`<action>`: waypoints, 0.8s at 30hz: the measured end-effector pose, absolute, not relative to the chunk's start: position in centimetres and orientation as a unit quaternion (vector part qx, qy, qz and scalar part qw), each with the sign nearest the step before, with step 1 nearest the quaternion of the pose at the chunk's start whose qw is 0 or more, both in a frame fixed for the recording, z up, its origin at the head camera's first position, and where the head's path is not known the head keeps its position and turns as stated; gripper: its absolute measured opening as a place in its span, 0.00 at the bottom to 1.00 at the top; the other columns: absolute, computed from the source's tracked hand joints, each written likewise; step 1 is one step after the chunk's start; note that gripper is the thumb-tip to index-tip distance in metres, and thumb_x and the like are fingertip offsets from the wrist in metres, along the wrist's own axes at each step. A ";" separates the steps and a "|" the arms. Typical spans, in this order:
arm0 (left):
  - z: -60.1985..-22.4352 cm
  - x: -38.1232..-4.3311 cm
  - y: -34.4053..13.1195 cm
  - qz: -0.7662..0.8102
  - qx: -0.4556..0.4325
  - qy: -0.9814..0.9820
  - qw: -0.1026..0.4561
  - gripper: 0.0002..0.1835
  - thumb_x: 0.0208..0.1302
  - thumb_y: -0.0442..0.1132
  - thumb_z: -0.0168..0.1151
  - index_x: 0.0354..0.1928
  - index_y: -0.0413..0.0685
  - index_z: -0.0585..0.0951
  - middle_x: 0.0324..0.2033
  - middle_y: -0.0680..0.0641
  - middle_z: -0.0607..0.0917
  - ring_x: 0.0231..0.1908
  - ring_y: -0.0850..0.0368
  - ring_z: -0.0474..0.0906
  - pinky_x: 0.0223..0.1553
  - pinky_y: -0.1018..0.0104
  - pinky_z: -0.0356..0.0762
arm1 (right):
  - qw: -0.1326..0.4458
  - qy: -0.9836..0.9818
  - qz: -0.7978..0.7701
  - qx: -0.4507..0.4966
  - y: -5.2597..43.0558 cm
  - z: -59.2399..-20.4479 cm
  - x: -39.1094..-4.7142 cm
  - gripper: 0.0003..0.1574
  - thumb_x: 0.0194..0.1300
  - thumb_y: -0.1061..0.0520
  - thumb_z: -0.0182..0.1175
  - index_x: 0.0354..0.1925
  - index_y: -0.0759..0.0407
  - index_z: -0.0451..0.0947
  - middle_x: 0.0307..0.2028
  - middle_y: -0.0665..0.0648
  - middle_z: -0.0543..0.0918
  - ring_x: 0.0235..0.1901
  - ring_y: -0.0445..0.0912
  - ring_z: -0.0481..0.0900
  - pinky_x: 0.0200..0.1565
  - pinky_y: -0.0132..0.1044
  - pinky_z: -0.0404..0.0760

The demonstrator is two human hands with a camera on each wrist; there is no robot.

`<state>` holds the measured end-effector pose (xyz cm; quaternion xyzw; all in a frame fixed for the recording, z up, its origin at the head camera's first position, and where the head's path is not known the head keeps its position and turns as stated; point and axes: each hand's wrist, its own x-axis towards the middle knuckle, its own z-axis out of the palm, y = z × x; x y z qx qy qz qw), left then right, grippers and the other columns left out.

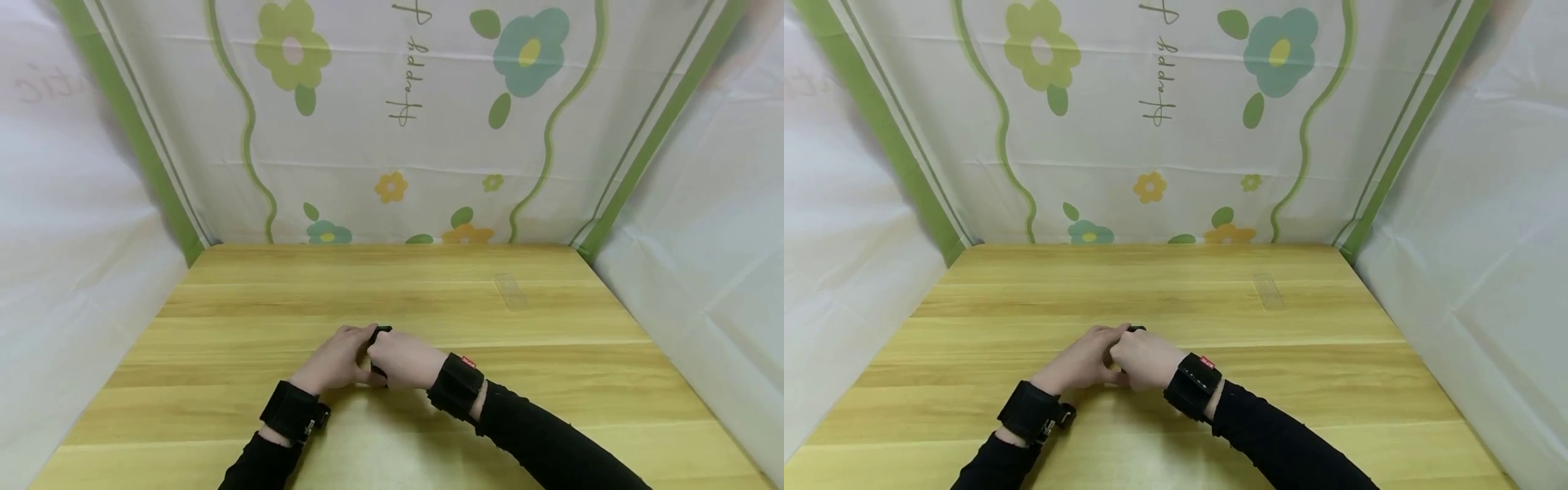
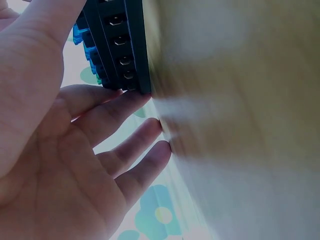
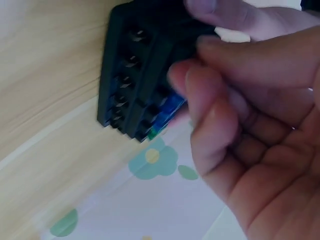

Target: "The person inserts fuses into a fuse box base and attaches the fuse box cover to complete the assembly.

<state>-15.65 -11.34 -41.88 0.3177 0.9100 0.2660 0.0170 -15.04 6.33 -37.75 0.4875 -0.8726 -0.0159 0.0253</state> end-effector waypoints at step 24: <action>-42.1 -15.9 -11.3 0.266 0.300 0.915 0.039 0.50 0.47 0.63 0.70 0.71 0.54 0.63 0.61 0.48 0.72 0.61 0.47 0.63 0.59 0.57 0.63 | -0.063 -0.869 0.041 0.488 7.5 -36.2 -16.8 0.27 0.59 0.62 0.60 0.10 0.48 0.61 0.10 0.43 0.52 0.13 0.36 0.50 0.18 0.25 0.51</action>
